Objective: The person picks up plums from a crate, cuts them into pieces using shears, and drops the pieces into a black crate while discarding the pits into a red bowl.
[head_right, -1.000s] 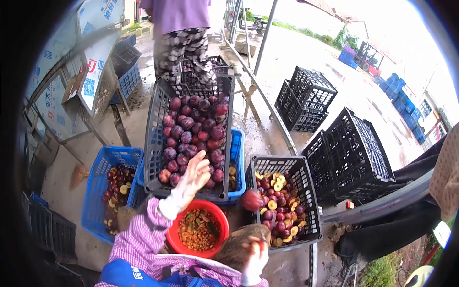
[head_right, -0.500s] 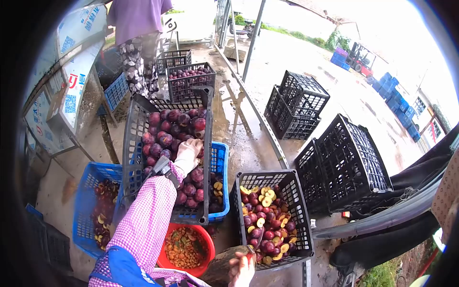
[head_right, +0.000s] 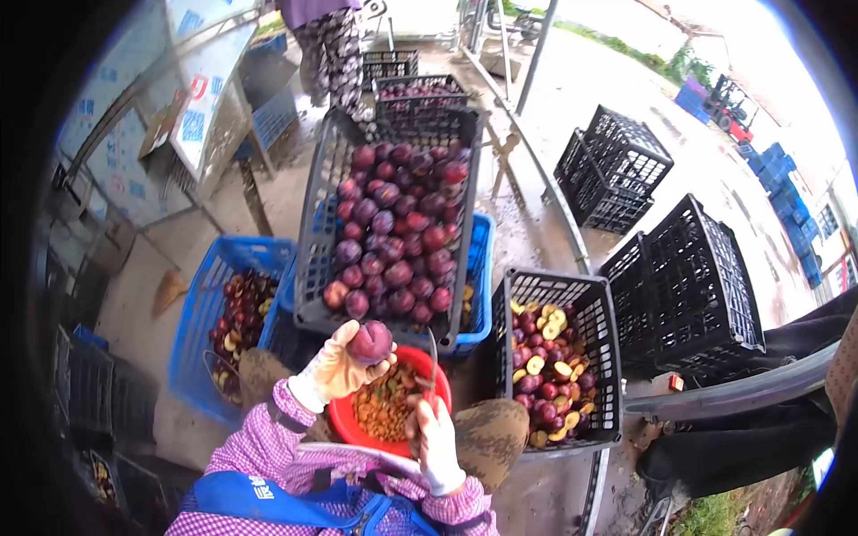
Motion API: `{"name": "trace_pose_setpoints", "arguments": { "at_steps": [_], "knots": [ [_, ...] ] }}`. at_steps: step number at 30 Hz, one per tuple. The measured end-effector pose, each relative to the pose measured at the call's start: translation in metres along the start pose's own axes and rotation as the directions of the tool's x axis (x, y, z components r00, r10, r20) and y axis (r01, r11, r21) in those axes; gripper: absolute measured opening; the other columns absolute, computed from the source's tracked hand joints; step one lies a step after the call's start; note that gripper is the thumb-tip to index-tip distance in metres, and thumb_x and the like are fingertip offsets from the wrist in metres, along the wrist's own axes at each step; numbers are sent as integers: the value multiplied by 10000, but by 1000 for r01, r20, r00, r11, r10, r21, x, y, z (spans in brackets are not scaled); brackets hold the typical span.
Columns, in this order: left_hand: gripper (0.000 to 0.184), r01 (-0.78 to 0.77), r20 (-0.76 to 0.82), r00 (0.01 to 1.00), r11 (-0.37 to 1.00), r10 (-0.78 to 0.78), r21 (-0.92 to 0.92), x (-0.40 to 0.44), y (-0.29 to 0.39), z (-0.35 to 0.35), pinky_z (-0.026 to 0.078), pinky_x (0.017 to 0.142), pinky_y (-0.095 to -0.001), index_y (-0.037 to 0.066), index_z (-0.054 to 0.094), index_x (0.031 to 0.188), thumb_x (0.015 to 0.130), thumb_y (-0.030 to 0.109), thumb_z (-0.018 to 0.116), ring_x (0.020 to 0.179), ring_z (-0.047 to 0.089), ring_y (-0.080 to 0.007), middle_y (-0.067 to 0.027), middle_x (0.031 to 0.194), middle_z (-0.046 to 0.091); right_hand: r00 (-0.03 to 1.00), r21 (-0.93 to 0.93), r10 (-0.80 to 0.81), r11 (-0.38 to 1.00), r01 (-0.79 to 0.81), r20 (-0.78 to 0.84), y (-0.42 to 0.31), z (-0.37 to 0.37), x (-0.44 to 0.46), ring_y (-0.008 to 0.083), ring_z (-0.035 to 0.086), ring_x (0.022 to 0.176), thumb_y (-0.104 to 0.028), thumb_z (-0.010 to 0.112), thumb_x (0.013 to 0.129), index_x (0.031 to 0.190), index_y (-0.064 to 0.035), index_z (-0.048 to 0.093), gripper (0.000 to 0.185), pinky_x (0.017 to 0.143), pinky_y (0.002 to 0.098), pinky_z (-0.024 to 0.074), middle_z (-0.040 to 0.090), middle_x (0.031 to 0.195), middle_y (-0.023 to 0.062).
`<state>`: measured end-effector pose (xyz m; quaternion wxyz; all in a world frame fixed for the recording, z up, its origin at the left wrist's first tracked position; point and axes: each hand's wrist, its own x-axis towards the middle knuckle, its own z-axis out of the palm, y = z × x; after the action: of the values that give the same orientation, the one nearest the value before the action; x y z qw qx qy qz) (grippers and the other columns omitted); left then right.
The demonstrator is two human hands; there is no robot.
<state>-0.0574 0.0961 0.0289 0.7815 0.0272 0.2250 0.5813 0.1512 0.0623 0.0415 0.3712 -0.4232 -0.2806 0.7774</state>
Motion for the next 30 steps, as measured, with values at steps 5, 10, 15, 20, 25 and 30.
{"name": "trace_pose_setpoints", "arguments": {
  "at_steps": [5, 10, 15, 20, 25, 30],
  "knots": [
    [517, -156, 37, 987, 986, 154, 60, -51, -35, -24, 505, 862, -379, 21, 505, 1183, 874, 424, 599, 1007, 594, -265, -132, 1101, 600, 990, -224, 40, 975, -8, 139, 20, 35, -8, 25, 286, 402, -303, 417, 984, 982, -102, 512, 222, 351, 190, 208, 446, 603, -38],
    [436, -356, -142, 882, 834, 449, 422, -72, -49, -27, 474, 863, -323, 41, 480, 1206, 832, 146, 677, 1004, 564, -191, -60, 1067, 573, 992, -220, 38, 976, -11, 118, 33, 43, -17, 9, 292, 414, -276, 454, 972, 978, -82, 519, 205, 371, 173, 213, 436, 607, -53],
    [723, -359, 345, 737, -95, 581, 928, -94, -50, -17, 471, 893, -362, 36, 458, 1231, 614, 115, 828, 1036, 572, -232, -103, 1111, 566, 979, -273, -191, 940, 203, 71, 47, 28, 3, 98, 532, 925, -216, 646, 876, 1166, -32, 474, 384, 798, 253, 458, 552, 1051, 45],
    [881, -466, 446, 673, -130, 590, 875, -94, -62, -21, 443, 958, -384, 47, 384, 1312, 575, 144, 857, 1105, 546, -277, -127, 1160, 550, 974, 41, -2, 999, -7, 225, 44, 35, -5, 120, 564, 972, -240, 657, 870, 1245, -48, 420, 484, 844, 270, 479, 552, 1123, 59],
    [755, -380, 210, 845, 275, 492, 883, -90, -72, -46, 425, 964, -324, 70, 400, 1254, 631, 93, 825, 1088, 530, -188, -86, 1166, 542, 981, -189, -180, 964, 189, 66, 65, 25, -3, 74, 517, 794, -235, 566, 925, 1108, -66, 468, 268, 695, 219, 439, 531, 941, -3],
    [671, -406, 164, 809, 334, 565, 850, -90, -68, -62, 435, 946, -323, 84, 424, 1211, 638, -11, 761, 1072, 536, -174, -67, 1123, 548, 980, -444, -39, 887, 124, 194, 46, 26, -28, 38, 399, 604, -257, 502, 952, 965, -63, 518, 195, 548, 202, 346, 467, 699, -51]
  ]
}}
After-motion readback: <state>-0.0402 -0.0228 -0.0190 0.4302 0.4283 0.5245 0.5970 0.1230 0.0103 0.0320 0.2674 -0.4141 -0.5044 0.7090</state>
